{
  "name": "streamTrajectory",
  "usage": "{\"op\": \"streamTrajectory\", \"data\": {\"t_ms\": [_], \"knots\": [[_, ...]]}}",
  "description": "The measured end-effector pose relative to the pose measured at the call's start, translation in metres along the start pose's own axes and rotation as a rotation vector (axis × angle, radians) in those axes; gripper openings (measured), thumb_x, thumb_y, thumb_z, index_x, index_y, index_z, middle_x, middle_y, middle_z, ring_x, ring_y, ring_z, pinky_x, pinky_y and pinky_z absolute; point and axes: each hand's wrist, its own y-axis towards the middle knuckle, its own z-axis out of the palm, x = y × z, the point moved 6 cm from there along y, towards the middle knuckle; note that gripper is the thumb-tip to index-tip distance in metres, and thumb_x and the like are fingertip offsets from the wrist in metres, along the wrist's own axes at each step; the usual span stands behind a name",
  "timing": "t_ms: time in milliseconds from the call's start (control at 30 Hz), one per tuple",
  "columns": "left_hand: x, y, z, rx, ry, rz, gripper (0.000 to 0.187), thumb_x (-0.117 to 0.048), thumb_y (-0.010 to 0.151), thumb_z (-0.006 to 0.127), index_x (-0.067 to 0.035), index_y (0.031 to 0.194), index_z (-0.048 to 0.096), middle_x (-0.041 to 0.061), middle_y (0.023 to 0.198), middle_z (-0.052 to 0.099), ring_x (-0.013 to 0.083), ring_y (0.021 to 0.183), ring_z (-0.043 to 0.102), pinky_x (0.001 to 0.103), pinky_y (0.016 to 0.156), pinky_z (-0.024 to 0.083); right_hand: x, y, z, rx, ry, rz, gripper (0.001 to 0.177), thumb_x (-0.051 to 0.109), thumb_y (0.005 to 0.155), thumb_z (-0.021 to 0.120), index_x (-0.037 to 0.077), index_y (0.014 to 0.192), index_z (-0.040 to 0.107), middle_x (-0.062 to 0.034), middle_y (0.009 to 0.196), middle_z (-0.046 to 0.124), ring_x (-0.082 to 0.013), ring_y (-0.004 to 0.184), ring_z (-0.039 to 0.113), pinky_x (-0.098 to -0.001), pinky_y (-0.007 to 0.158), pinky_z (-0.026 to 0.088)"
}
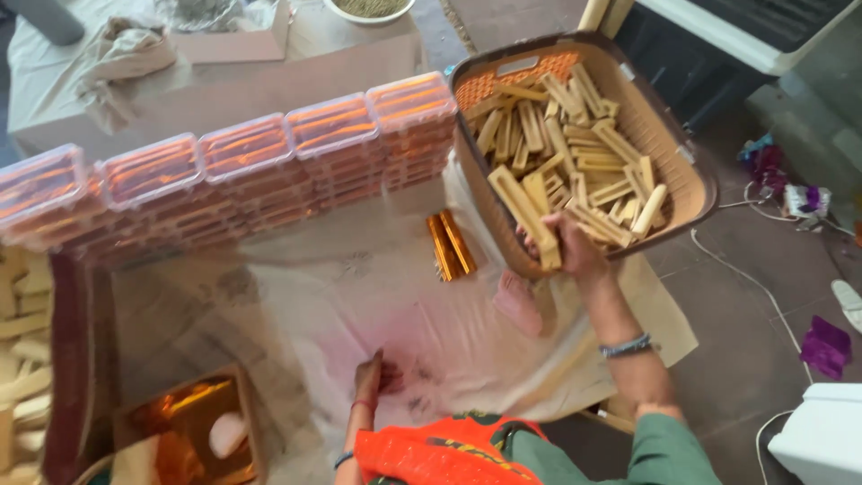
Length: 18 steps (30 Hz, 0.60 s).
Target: The person picks up small wooden blocks from a basket, wipes them with a pink cloth, and then wraps them in shiny gold foil. The wrapped blocks are placed into a small cardboard box. The person repeats this process for multiple blocks throughout the video.
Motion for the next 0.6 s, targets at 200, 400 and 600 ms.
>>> {"op": "streamTrajectory", "data": {"t_ms": [200, 400, 600], "knots": [[-0.046, -0.043, 0.074, 0.439, -0.038, 0.39, 0.074, -0.067, 0.102, 0.028, -0.021, 0.158, 0.044, -0.001, 0.148, 0.059, 0.0123, 0.128, 0.059, 0.033, 0.098, 0.052, -0.228, -0.009, 0.084, -0.084, 0.419, 0.294, 0.049, 0.028, 0.098, 0.05, -0.011, 0.126, 0.061, -0.0161, 0.101, 0.074, -0.0188, 0.077, 0.071, -0.0306, 0.065, 0.06], [-0.079, -0.085, 0.068, 0.585, -0.62, 0.384, 0.063, -0.059, 0.113, 0.034, -0.017, 0.158, 0.048, 0.007, 0.144, 0.06, 0.0204, 0.115, 0.056, 0.036, 0.094, 0.051, -0.319, -0.014, 0.174, -0.002, 0.24, 0.467, 0.047, 0.033, 0.096, 0.05, -0.001, 0.127, 0.06, -0.012, 0.106, 0.073, -0.0199, 0.083, 0.073, -0.0357, 0.063, 0.061], [-0.071, -0.079, 0.043, 0.559, -0.844, 0.334, 0.048, -0.046, 0.107, 0.038, -0.013, 0.139, 0.053, 0.008, 0.131, 0.066, 0.0236, 0.108, 0.067, 0.039, 0.089, 0.059, -0.327, -0.009, 0.126, -0.126, -0.388, 0.383, 0.042, 0.039, 0.094, 0.059, 0.012, 0.127, 0.06, -0.0061, 0.107, 0.069, -0.0201, 0.088, 0.068, -0.0391, 0.064, 0.058]]}}
